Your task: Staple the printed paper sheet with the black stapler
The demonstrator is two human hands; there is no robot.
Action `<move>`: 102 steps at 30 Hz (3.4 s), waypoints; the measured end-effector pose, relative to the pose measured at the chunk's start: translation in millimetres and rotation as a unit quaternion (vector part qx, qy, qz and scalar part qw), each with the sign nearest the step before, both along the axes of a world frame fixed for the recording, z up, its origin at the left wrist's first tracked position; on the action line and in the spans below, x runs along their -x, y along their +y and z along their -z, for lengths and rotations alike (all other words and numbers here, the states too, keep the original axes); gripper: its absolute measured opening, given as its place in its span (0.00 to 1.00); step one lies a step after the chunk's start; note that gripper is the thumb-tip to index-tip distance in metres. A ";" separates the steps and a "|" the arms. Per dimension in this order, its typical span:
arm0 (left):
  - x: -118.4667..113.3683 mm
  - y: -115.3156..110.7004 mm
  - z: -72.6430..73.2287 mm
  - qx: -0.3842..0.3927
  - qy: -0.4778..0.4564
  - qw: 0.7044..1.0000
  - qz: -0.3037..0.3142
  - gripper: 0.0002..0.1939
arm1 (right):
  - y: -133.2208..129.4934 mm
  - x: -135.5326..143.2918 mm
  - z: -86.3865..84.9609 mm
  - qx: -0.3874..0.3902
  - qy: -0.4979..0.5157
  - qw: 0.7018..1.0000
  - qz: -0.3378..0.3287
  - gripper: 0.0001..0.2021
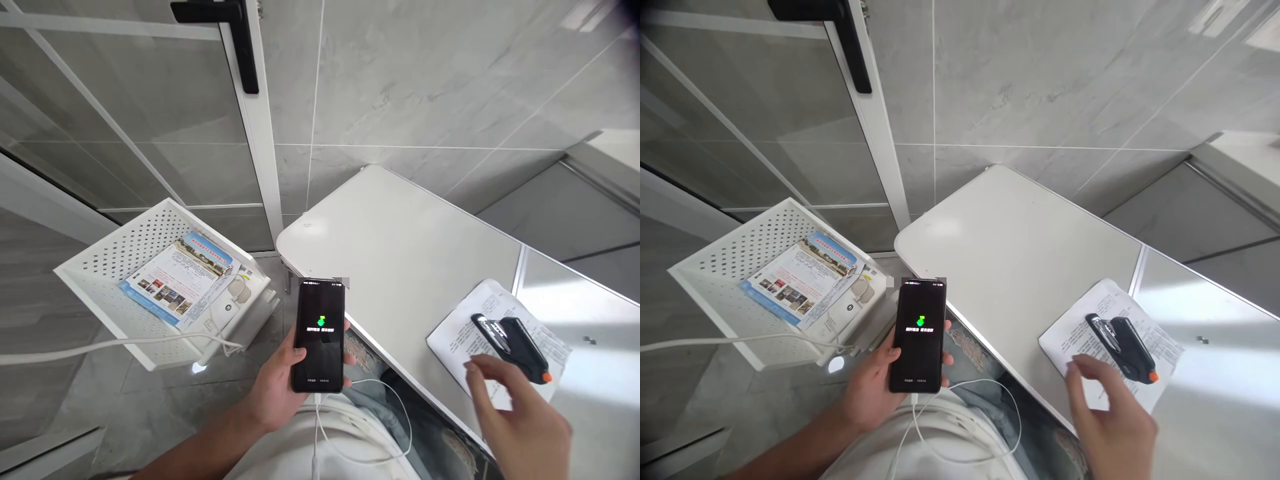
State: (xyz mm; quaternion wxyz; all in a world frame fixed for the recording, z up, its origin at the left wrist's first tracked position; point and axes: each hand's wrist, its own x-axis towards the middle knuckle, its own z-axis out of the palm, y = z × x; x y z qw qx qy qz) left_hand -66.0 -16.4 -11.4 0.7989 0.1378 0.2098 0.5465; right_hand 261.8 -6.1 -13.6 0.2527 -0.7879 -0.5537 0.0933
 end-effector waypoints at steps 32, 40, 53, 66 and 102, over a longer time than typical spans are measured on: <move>-69.0 25.5 -55.0 0.012 -0.028 0.996 0.088 0.30 | 79.5 -150.7 79.2 0.060 0.036 0.996 -0.062 0.27; -65.4 30.5 -43.4 0.004 -0.054 0.995 0.089 0.29 | 105.7 -124.9 74.5 0.038 0.076 0.987 -0.140 0.24; -55.6 30.4 -24.7 -0.052 -0.034 0.993 0.101 0.32 | 110.2 -123.9 83.3 0.020 0.130 0.980 -0.152 0.25; -53.8 33.4 -14.7 -0.088 -0.014 0.981 0.171 0.55 | 110.5 -121.9 79.4 0.030 0.131 0.978 -0.163 0.25; -29.4 10.2 -3.2 -0.038 -0.017 0.999 0.026 0.31 | 75.9 -39.7 -21.6 -0.177 0.255 0.946 -0.089 0.20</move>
